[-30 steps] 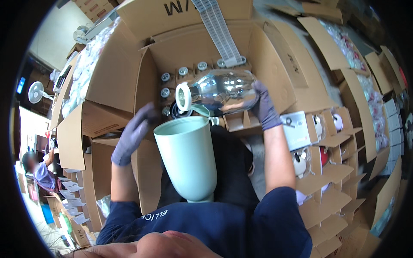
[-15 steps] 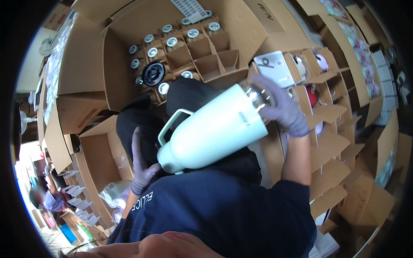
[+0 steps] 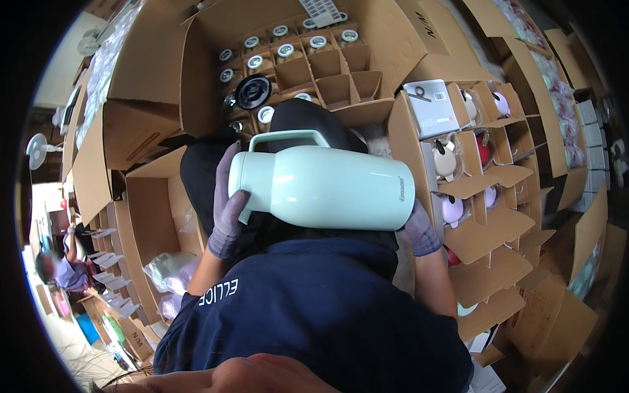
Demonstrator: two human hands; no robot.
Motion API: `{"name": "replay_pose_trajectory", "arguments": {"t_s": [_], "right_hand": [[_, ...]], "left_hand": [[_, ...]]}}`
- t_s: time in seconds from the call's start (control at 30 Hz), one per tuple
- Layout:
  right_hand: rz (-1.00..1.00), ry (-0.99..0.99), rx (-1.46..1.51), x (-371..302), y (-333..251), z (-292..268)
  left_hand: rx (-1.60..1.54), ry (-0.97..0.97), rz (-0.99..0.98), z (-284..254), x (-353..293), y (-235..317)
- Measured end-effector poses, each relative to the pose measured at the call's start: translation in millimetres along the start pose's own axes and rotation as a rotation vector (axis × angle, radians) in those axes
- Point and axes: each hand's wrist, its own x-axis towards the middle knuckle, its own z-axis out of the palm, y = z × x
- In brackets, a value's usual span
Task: The person assembles multiple kettles by inserting glass inner pots into colored outer shells, securing lids, applying labels, and wrapping each unit in plastic. The person handles red, white, purple, and green kettles one at a time.
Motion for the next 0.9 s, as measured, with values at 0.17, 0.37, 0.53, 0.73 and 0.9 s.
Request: {"name": "replay_pose_trajectory", "arguments": {"t_s": [0.17, 0.37, 0.53, 0.73, 0.9], "right_hand": [[0.303, 0.044, 0.307, -3.9, 9.5, -5.6], [0.465, -0.253, 0.637, 129.1, -48.0, -89.5], [-0.203, -0.784, 0.056, 290.4, -137.4, -61.4], [-0.227, -1.022, 0.01, 370.7, -163.2, 2.3], [-0.167, -1.031, 0.038, 363.0, -152.0, -5.1]], "left_hand": [[-0.048, 0.047, -0.001, -3.1, -8.2, -36.0], [0.175, -0.161, -0.209, -15.1, -53.6, -47.9], [0.639, -0.616, -0.092, -83.5, 34.0, 13.4], [0.842, 0.287, -0.091, -130.8, 251.7, -131.8], [1.004, 0.503, -0.653, -114.7, 286.1, -242.5]]}}
